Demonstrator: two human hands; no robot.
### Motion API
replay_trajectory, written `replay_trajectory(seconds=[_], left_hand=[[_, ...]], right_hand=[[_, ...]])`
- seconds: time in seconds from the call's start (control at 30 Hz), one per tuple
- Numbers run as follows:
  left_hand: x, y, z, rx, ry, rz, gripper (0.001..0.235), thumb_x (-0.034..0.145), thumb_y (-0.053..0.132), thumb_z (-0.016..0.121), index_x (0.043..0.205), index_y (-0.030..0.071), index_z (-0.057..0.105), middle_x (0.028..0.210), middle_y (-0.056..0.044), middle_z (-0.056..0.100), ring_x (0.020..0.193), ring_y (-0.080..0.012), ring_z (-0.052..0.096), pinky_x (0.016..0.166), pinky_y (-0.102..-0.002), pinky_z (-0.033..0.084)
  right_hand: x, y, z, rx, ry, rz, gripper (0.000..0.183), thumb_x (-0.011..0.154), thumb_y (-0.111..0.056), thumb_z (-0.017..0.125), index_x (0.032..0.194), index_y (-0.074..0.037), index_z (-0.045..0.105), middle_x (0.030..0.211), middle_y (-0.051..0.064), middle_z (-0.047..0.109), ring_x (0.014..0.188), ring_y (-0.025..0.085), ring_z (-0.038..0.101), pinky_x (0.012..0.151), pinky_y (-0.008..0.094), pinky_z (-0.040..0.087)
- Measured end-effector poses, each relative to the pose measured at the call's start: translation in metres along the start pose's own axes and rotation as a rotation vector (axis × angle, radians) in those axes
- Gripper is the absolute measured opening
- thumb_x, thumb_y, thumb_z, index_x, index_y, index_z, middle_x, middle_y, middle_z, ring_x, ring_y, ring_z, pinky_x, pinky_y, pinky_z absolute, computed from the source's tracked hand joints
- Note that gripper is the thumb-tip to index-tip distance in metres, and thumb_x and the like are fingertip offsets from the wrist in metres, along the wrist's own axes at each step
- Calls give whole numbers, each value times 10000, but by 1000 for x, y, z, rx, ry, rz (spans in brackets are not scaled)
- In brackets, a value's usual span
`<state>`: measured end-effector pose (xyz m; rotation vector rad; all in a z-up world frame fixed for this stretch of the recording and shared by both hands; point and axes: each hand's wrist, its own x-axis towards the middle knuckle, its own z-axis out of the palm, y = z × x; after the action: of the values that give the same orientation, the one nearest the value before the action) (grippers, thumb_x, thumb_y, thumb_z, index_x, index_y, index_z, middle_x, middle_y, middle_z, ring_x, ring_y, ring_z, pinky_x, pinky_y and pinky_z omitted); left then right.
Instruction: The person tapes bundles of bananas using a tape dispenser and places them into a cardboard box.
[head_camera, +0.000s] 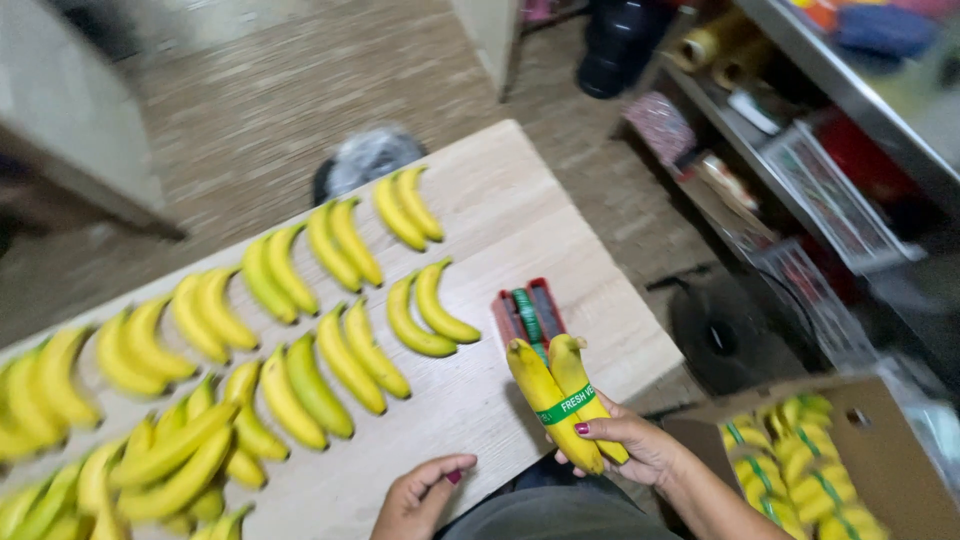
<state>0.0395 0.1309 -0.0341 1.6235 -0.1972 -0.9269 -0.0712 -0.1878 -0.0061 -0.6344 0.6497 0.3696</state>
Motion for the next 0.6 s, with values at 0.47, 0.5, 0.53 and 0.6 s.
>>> replay_trajectory(seconds=[0.47,0.5,0.53,0.6], left_hand=[[58,29,100,360,-409,-367,344,913,51,655,1138,80,913,1130,-78,918,1080,-136,804,1021,-181,494],[65,16,106,415,-428,-357,324,913,82,675,1122,101,922,1102,-60,924,1035,-119,799,988,-176,496],[72,3,113,462,-438,-343,305,912,113,695,1105,122,931,1075,-43,930,990,-102,794,955,-172,499],[88,-13,127,488,-498,-407,338,937,62,654,1143,107,918,1113,-58,907,1009,-114,779,992,-170,455]], right_hand=[[-108,145,-126,615,419,-405,610,784,-163,717,1366,-28,595,1205,212,698,1019,311,697,696,338,551],[-112,158,-142,685,473,-395,575,812,-164,689,1359,-5,604,1236,207,707,1026,298,698,739,357,546],[-115,168,-160,744,521,-378,545,841,-164,661,1352,17,614,1266,201,715,1033,285,698,782,376,542],[-122,197,-202,862,543,-418,546,852,-146,659,1366,29,598,1279,214,710,1061,301,696,777,380,554]])
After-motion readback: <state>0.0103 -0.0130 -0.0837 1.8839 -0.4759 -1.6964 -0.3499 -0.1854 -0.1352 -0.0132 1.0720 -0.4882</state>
